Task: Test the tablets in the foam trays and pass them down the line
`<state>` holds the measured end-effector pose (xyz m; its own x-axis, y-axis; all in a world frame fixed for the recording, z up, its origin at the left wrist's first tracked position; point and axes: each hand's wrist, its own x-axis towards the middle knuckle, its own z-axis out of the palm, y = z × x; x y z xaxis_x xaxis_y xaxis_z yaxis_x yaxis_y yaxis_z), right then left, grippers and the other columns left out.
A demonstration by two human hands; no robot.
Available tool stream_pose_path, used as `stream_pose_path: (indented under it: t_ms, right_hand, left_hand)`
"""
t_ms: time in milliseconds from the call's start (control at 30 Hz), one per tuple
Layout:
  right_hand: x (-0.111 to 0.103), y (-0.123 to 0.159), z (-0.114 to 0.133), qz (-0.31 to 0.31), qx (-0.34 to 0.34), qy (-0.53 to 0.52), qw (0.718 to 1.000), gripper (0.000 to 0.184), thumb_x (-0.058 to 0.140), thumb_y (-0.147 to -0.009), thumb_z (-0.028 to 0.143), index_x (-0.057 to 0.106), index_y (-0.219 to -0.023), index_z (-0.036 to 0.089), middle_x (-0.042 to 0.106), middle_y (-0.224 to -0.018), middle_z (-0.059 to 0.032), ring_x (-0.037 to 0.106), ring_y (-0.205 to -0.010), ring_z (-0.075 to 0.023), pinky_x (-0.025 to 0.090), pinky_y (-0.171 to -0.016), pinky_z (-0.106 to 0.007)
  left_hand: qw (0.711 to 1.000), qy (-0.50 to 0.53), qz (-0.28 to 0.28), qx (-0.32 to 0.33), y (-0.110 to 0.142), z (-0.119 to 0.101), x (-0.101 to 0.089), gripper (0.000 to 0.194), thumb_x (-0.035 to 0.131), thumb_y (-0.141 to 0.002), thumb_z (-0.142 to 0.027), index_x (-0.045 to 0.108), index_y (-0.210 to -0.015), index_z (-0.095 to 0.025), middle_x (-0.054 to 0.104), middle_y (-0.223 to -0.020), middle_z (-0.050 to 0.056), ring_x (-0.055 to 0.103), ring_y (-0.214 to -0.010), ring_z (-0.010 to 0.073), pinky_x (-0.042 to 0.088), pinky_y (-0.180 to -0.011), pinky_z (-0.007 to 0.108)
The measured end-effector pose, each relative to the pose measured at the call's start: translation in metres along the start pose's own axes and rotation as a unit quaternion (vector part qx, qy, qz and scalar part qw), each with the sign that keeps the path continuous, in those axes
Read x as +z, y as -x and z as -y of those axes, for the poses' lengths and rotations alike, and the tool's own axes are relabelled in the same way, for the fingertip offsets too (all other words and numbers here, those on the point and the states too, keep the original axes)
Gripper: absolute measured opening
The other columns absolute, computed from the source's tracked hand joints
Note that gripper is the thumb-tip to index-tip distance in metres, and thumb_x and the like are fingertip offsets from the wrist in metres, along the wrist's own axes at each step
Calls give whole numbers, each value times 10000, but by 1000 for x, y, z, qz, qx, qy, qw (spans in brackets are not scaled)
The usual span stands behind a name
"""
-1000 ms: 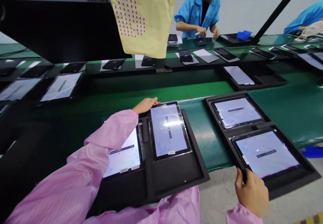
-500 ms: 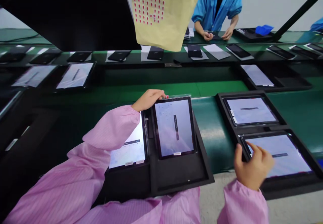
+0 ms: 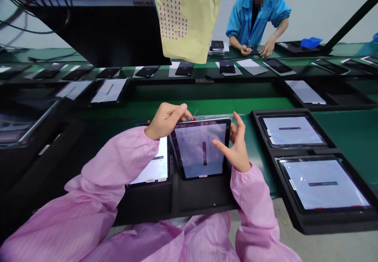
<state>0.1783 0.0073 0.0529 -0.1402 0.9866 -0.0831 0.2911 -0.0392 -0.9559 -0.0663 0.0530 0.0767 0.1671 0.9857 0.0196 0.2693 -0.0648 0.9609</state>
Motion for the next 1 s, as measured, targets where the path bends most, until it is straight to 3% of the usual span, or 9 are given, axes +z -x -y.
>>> stream_pose_path:
  t_ms: [167,333,467,567,633,700,833,933,1000]
  right_hand:
    - [8,-8,-11,-13,7,-29,999,866,712,-794,487,212,-1473,291,595,-1122,-69,635,-1016,-210,525,-936,-397]
    - [10,-40,-38,24,43,-15,999,821,649,-826,511,192,-1482,326,605,-1145,-69,634,-893,-204,550,-783,-368]
    - [15,-64,-75,16,93,71,993,761,571,-824,509,243,-1467,268,634,-1058,-57,622,-830,-192,545,-792,-375]
    - [22,-71,-101,2,116,109,987,635,475,-851,460,325,-1422,224,635,-978,-52,607,-828,-186,529,-854,-405]
    - [25,-71,-112,0,126,132,983,654,477,-844,452,321,-1427,199,628,-981,-66,603,-832,-193,525,-866,-428]
    - [28,-70,-116,9,131,152,980,767,546,-809,477,284,-1456,157,617,-1005,-92,608,-874,-219,518,-891,-460]
    - [35,-69,-109,48,152,179,971,1169,771,-625,569,167,-1518,117,581,-1174,-179,611,-1050,-309,498,-961,-512]
    - [39,-68,-97,65,147,236,958,1272,760,-607,680,95,-1544,134,521,-1341,-248,553,-1223,-378,429,-1050,-574]
    - [37,-67,-86,23,90,335,938,1153,655,-698,735,151,-1542,133,458,-1435,-272,430,-1361,-423,231,-1142,-679]
  left_hand:
    - [998,46,-19,-46,-12,20,3,599,425,-956,-552,763,-681,-142,658,-572,37,566,-550,102,394,-566,236]
    - [993,56,-6,-103,-44,65,9,621,401,-963,-560,745,-664,-139,632,-558,27,560,-561,99,429,-636,228]
    - [982,62,61,-168,-71,108,6,603,369,-990,-494,756,-717,-121,663,-573,45,606,-587,122,468,-694,246]
    - [969,77,114,-205,-67,128,-18,543,342,-1007,-446,768,-948,-114,768,-807,85,699,-729,161,514,-793,290]
    - [970,78,94,-210,-47,132,-47,521,320,-1019,-430,727,-1095,-114,767,-1046,103,716,-918,171,505,-926,315]
    - [978,61,18,-197,-14,132,-80,543,296,-1024,-446,700,-1132,-99,732,-1164,119,692,-1043,175,476,-1013,330]
    - [969,-56,-167,-171,72,128,-129,600,256,-1027,-488,704,-1093,-95,734,-1124,135,679,-1071,195,490,-1025,364]
    - [945,-223,-204,-127,122,124,-127,506,295,-1033,-407,713,-1084,-126,717,-1169,131,639,-1139,220,461,-1050,420]
    - [931,-327,-149,-70,138,120,-109,434,344,-1019,-370,715,-1113,-166,665,-1288,132,587,-1217,261,400,-1090,500]
